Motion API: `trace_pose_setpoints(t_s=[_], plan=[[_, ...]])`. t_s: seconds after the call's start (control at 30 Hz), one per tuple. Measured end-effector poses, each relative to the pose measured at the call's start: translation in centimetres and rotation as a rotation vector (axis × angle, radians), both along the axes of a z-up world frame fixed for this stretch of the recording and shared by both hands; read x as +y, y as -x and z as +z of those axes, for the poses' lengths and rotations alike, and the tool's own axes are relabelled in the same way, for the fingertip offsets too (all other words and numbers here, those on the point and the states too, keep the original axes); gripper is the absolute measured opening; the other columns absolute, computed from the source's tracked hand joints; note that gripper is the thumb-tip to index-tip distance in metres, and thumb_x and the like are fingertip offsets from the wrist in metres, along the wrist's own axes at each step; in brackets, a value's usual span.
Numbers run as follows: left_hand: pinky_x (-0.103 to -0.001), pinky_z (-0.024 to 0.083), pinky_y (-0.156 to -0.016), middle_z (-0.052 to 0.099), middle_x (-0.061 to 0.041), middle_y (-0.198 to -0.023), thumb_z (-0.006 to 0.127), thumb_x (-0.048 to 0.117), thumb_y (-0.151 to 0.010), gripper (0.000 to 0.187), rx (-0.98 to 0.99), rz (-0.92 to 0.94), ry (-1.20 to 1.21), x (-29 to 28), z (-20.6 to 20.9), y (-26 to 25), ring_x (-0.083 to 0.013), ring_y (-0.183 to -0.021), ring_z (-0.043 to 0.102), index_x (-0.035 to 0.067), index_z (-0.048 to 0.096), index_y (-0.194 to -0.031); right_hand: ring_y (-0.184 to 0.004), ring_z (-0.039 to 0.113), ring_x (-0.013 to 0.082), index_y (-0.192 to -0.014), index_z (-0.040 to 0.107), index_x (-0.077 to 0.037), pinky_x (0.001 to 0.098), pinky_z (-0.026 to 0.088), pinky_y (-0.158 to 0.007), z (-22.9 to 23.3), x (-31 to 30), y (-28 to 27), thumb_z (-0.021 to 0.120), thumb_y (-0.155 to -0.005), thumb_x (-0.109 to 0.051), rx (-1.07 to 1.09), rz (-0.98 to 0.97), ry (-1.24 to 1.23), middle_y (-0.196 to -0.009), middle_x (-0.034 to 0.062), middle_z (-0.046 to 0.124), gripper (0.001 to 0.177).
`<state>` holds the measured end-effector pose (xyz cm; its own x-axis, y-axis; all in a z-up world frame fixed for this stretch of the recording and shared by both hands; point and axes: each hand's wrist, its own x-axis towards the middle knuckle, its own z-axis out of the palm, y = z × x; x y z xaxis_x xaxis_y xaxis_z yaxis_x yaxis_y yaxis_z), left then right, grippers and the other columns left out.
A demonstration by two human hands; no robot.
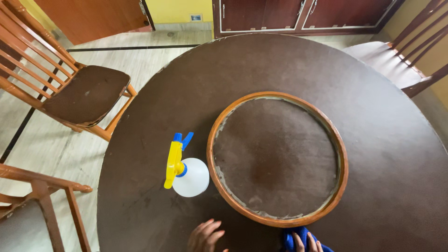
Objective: The person sprays a liquid cleaner from a bottle onto the surface of a round wooden table and wipes the tabletop and a central wooden frame with a blue cloth.
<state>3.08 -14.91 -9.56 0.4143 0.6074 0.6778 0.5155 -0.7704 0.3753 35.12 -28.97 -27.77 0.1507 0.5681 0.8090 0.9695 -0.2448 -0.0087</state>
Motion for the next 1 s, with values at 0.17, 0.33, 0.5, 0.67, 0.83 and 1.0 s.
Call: trace_pose_setpoints(t_s=[0.17,0.33,0.5,0.67,0.83,1.0], plan=[[-0.053,0.022,-0.124,0.034,-0.017,-0.164,0.059,0.033,-0.095,0.070,0.340,-0.187,0.109,2.5,-1.6,-0.3,-0.0343,-0.154,0.030,0.010,0.035,-0.157,-0.112,0.064,0.0304,-0.105,0.076,-0.014,0.0519,0.047,-0.106,0.1,-0.6,0.1,0.048,-0.094,-0.049,0.030,0.016,-0.041,-0.109,0.0018,0.074,0.046],[-0.053,0.017,-0.122,0.028,-0.013,-0.165,0.054,0.037,-0.092,0.074,0.493,-0.136,0.203,4.7,-1.0,-0.9,-0.0303,-0.153,0.024,0.013,0.031,-0.159,-0.112,0.068,0.0287,-0.107,0.077,-0.014,0.0505,0.049,-0.106,1.4,-1.1,0.6,0.052,-0.093,-0.042,0.017,-0.015,0.015,-0.108,-0.0004,0.075,0.041],[-0.054,0.017,-0.123,0.027,-0.011,-0.165,0.054,0.036,-0.092,0.071,0.495,-0.117,0.222,5.0,-1.2,-1.0,-0.0284,-0.153,0.023,0.016,0.033,-0.156,-0.113,0.067,0.0313,-0.110,0.077,-0.015,0.0497,0.049,-0.106,5.6,-2.2,1.5,0.051,-0.083,-0.039,0.067,0.017,0.154,-0.115,0.0080,0.073,0.044],[-0.054,0.018,-0.123,0.028,-0.011,-0.166,0.055,0.034,-0.090,0.072,0.479,-0.133,0.235,4.8,-1.9,-1.0,-0.0281,-0.154,0.025,0.016,0.034,-0.156,-0.118,0.065,0.0315,-0.117,0.075,-0.018,0.0462,0.049,-0.109,9.3,-3.6,3.9,0.055,-0.084,-0.026,0.225,-0.086,0.231,-0.127,0.0100,0.070,0.040],[-0.055,0.020,-0.123,0.030,-0.010,-0.163,0.057,0.033,-0.089,0.071,0.471,-0.125,0.243,5.6,-2.6,-1.4,-0.0291,-0.152,0.026,0.018,0.036,-0.155,-0.127,0.061,0.0311,-0.126,0.073,-0.016,0.0457,0.045,-0.115,11.8,-2.1,3.4,0.061,-0.091,-0.018,0.257,-0.139,0.240,-0.133,0.0094,0.067,0.038],[-0.056,0.020,-0.121,0.030,-0.012,-0.164,0.057,0.033,-0.088,0.072,0.493,-0.150,0.275,5.6,-2.5,-1.1,-0.0296,-0.153,0.024,0.015,0.034,-0.154,-0.135,0.058,0.0306,-0.135,0.071,-0.014,0.0453,0.042,-0.122,17.4,5.7,0.4,0.066,-0.097,-0.009,0.254,-0.186,0.157,-0.139,0.0088,0.064,0.038]])
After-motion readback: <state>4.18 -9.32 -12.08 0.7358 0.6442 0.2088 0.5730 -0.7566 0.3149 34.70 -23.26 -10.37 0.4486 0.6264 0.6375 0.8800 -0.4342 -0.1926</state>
